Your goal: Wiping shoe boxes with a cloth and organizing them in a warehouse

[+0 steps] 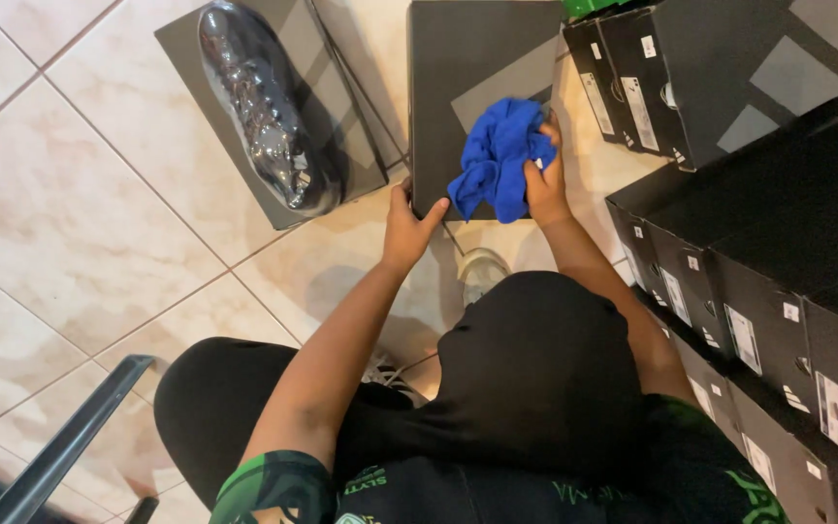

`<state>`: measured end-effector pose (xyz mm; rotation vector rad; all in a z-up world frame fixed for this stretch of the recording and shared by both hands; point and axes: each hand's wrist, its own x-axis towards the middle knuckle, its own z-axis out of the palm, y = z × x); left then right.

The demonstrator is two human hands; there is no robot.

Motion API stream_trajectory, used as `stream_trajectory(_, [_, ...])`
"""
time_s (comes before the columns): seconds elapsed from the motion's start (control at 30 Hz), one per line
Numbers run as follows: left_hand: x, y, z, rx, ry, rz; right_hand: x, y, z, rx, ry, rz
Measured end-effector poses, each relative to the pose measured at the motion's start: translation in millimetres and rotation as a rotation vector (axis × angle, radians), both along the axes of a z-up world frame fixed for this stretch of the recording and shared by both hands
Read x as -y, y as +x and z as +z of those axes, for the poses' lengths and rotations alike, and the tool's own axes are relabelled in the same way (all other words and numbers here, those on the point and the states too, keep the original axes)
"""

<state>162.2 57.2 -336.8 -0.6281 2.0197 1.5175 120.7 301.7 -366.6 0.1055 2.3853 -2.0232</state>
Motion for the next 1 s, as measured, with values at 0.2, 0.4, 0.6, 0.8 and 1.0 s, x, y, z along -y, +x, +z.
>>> stream_trajectory(0.2, [-10, -15, -7, -0.308, -0.108, -0.127, 27, -6, -2, -0.391, 0.751, 0.017])
stream_trajectory(0.4, [-14, -12, -35, -0.397, -0.332, -0.307, 48, -24, -7, -0.541, 0.996, 0.515])
stream_trajectory(0.6, [-22, -6, -49, -0.389, -0.473, -0.250, 60, -142, 14, -0.365, 1.041, 0.326])
stream_trajectory(0.8, [-21, -6, -55, -0.504, -0.506, -0.196, 92, -124, 36, -0.532, 0.845, 0.542])
stream_trajectory(1.0, [-19, 2, -57, -0.484, -0.505, -0.189, 50, -200, -20, -0.362, 0.957, 0.412])
